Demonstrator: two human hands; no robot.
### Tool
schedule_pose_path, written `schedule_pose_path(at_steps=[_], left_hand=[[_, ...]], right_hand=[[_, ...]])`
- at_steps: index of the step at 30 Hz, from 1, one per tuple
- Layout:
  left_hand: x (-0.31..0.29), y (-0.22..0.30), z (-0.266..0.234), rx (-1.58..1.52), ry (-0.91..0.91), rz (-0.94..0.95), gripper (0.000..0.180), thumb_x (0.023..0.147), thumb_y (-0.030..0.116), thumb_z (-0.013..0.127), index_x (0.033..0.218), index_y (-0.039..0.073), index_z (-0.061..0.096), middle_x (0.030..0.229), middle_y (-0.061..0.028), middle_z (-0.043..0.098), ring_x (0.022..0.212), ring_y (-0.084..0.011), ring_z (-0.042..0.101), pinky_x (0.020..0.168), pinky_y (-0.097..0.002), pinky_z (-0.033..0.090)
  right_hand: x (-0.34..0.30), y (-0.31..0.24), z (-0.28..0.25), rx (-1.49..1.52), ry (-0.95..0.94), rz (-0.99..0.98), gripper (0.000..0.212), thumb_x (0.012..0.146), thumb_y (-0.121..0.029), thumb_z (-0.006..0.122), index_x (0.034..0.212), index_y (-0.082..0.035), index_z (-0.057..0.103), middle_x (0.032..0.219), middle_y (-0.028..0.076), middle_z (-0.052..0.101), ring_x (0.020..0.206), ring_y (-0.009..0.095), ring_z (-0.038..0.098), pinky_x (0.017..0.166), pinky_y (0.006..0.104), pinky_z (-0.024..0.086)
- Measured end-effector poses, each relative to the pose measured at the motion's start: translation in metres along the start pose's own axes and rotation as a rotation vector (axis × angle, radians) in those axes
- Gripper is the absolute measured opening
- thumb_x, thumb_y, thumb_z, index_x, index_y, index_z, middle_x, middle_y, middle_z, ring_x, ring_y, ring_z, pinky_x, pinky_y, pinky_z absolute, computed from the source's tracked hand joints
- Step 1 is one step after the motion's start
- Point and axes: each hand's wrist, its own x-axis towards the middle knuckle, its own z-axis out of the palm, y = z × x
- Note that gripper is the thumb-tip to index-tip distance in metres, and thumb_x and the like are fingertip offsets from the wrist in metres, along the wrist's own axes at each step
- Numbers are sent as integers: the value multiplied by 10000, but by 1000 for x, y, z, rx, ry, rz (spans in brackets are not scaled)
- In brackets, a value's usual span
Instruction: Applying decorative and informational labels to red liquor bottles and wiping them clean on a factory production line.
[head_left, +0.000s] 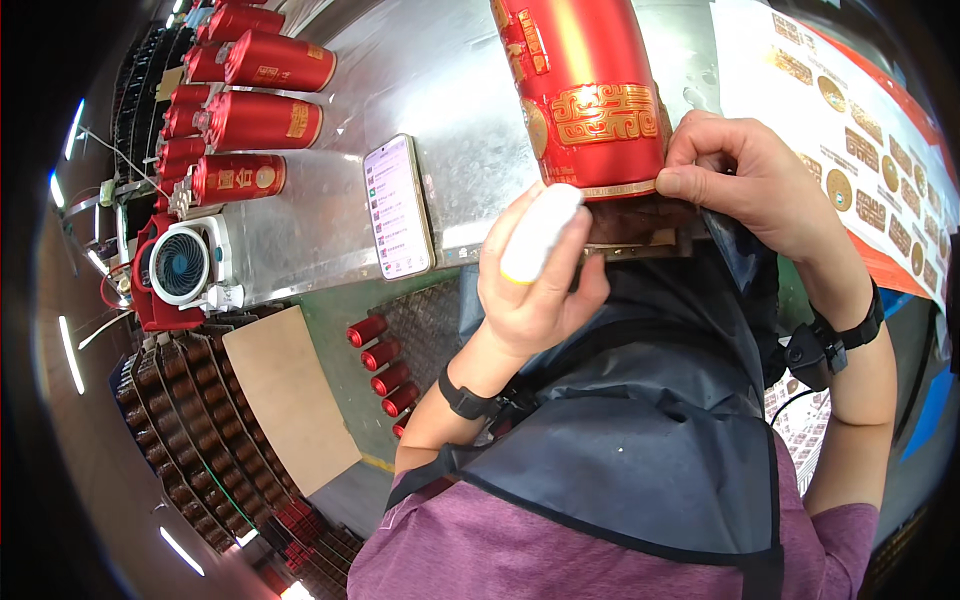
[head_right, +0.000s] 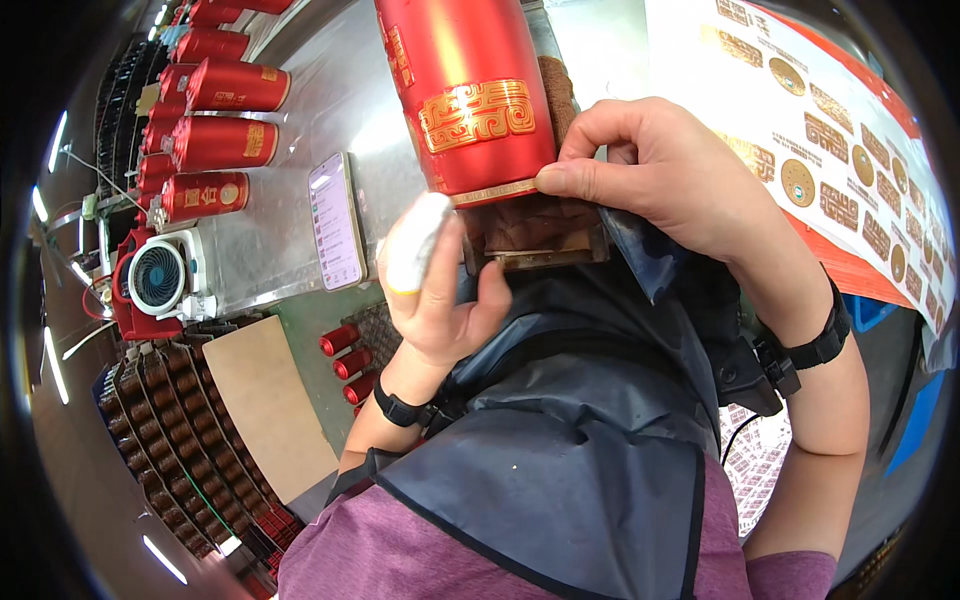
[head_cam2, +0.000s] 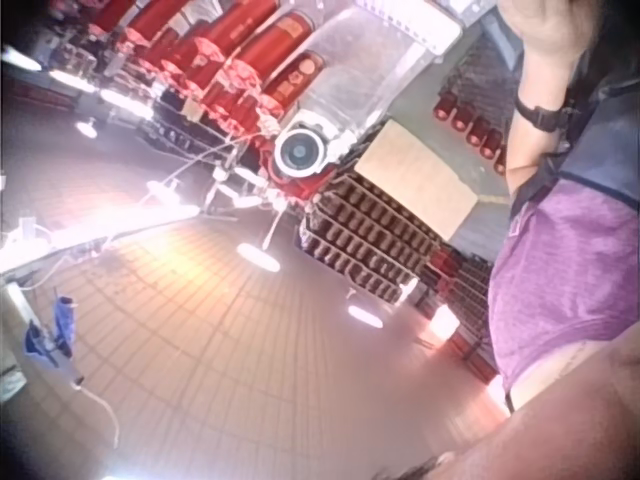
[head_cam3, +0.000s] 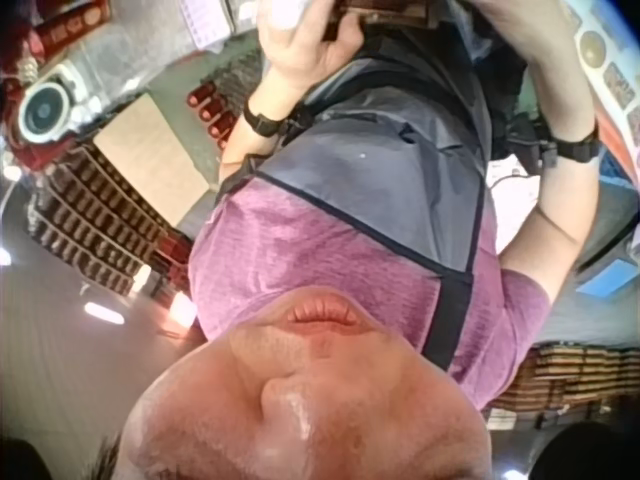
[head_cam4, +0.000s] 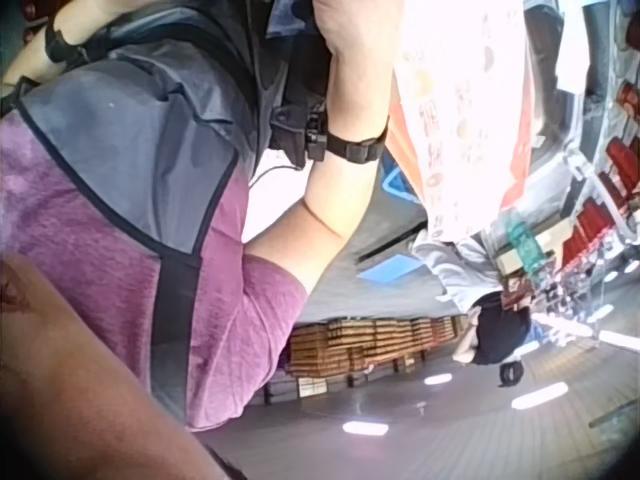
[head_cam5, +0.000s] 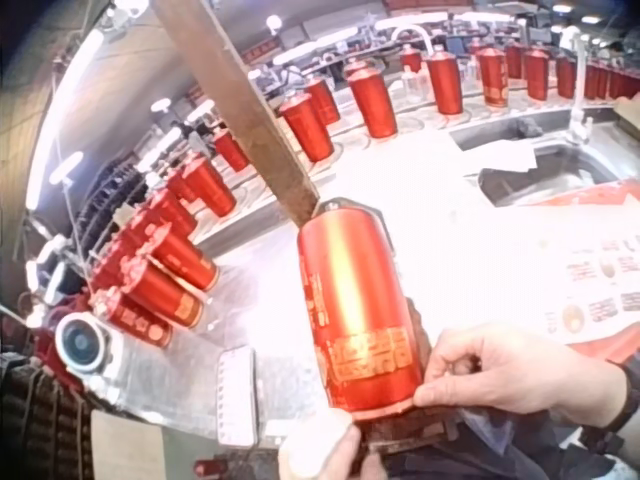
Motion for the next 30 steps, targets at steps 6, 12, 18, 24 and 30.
schedule_pose_path(at_steps=[6, 12, 18, 24, 30], left_hand=[[-9, 2, 0, -92, 33, -121, 552, 811, 105, 685, 1325, -56, 568, 1240, -224, 622, 1135, -378, 611, 996, -432, 476], [11, 2, -2, 32, -32, 31, 500, 729, 159, 753, 1203, 13, 684, 1242, -136, 631, 1188, -360, 536, 966, -401, 489], [15, 2, 7, 68, -17, 98, 464, 689, 149, 749, 1141, 50, 722, 1246, -98, 627, 1198, -332, 483, 967, -408, 481], [-10, 0, 1, -103, 53, -112, 448, 805, 171, 689, 1205, -29, 666, 1254, -186, 628, 1166, -366, 557, 1017, -437, 456], [16, 5, 6, 58, -43, 81, 459, 625, 215, 769, 1071, 107, 764, 1210, -46, 658, 1213, -305, 447, 1024, -454, 433]], right_hand=[[-1, 1, -1, -1, -3, -9, 249, 904, -247, 747, 784, -50, 651, 606, -107, 434, 562, -7, 357, 485, 212, 246], [0, 1, 1, -31, 2, -26, 259, 901, -263, 748, 784, -49, 660, 604, -101, 441, 563, -2, 364, 485, 214, 255], [0, 1, 0, -28, 7, -19, 260, 898, -269, 750, 784, -52, 665, 597, -100, 438, 553, 3, 362, 481, 219, 259], [1, 3, -1, -49, 12, -46, 253, 889, -263, 760, 782, -53, 668, 590, -98, 433, 550, 3, 360, 480, 219, 258], [1, 3, 0, -56, 10, -69, 251, 889, -262, 760, 780, -56, 667, 592, -94, 434, 550, 4, 363, 480, 215, 262]])
